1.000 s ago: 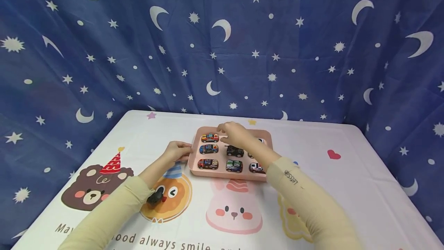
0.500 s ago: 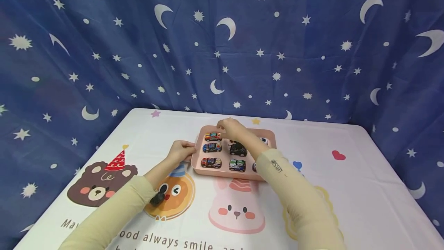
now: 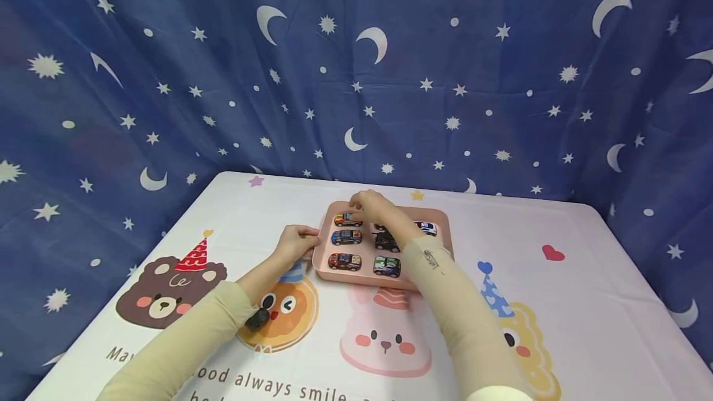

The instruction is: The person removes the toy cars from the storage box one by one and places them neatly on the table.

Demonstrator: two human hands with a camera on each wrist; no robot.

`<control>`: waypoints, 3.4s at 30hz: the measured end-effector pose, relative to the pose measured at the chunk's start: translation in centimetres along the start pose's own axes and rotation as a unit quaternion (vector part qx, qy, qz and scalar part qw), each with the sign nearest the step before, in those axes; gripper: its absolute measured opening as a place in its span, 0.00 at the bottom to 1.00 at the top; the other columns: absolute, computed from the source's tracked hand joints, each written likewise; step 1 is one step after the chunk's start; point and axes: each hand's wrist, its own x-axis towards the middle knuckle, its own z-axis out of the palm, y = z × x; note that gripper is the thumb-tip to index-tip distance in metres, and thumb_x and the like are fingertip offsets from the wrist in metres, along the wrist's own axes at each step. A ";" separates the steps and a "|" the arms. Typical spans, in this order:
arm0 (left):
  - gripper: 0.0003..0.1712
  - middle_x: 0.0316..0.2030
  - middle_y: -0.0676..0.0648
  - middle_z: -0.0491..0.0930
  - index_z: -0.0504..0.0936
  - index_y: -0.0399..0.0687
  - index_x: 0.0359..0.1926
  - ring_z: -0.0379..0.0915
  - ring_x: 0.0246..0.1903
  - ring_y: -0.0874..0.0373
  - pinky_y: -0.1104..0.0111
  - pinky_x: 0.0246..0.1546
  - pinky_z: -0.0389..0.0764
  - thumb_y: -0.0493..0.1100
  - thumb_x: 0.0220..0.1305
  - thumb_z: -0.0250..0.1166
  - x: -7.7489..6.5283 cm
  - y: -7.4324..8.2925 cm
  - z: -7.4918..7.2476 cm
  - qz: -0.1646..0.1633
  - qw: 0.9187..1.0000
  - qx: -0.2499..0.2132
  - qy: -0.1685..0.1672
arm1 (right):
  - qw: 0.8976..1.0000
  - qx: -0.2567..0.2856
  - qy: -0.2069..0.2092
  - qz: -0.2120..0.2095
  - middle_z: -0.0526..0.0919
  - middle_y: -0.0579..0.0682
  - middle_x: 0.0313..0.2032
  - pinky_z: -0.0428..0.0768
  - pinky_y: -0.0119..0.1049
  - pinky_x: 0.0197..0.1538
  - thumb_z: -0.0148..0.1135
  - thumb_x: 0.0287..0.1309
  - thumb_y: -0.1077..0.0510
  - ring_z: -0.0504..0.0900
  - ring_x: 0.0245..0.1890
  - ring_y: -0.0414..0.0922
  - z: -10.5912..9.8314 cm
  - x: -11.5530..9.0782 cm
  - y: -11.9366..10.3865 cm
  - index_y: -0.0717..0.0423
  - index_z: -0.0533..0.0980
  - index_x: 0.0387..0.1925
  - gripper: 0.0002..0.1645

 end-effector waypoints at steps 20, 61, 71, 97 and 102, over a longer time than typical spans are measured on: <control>0.13 0.36 0.37 0.83 0.81 0.32 0.44 0.76 0.20 0.64 0.76 0.21 0.82 0.33 0.57 0.63 0.0 0.2 -0.3 -0.005 1.000 -0.010 -0.011 | 0.997 -0.057 -0.019 0.045 0.82 0.57 0.44 0.80 0.42 0.53 0.63 0.57 0.61 0.79 0.46 0.51 1.5 2.6 -1.1 0.64 0.78 0.47 0.16; 0.12 0.34 0.38 0.83 0.82 0.32 0.43 0.77 0.21 0.63 0.76 0.21 0.82 0.33 0.57 0.63 0.0 -0.2 -0.1 0.004 1.000 0.009 -0.006 | 0.988 -0.153 -0.031 0.012 0.79 0.57 0.42 0.80 0.41 0.53 0.66 0.55 0.60 0.80 0.45 0.51 2.6 2.5 -0.8 0.64 0.76 0.45 0.17; 0.12 0.31 0.39 0.83 0.82 0.32 0.42 0.75 0.18 0.64 0.76 0.19 0.81 0.32 0.56 0.64 0.1 -0.2 -0.2 0.007 1.000 -0.003 -0.006 | 0.992 -0.123 -0.004 -0.003 0.82 0.54 0.36 0.82 0.38 0.45 0.64 0.56 0.62 0.81 0.38 0.48 2.1 2.1 -0.7 0.62 0.76 0.41 0.12; 0.12 0.33 0.38 0.83 0.82 0.32 0.42 0.75 0.18 0.65 0.75 0.22 0.83 0.33 0.56 0.64 -0.1 0.1 -0.1 -0.002 1.000 0.005 -0.002 | 0.997 0.024 0.056 -0.038 0.81 0.59 0.43 0.80 0.44 0.48 0.63 0.57 0.61 0.79 0.41 0.50 0.7 -0.7 1.4 0.66 0.77 0.48 0.17; 0.12 0.33 0.39 0.83 0.82 0.33 0.42 0.74 0.18 0.65 0.77 0.20 0.81 0.33 0.57 0.63 -0.2 0.2 -0.1 -0.006 1.000 0.006 -0.003 | 0.997 0.033 0.055 -0.049 0.81 0.60 0.43 0.80 0.44 0.46 0.62 0.57 0.61 0.78 0.40 0.49 0.3 -1.3 1.5 0.66 0.76 0.49 0.18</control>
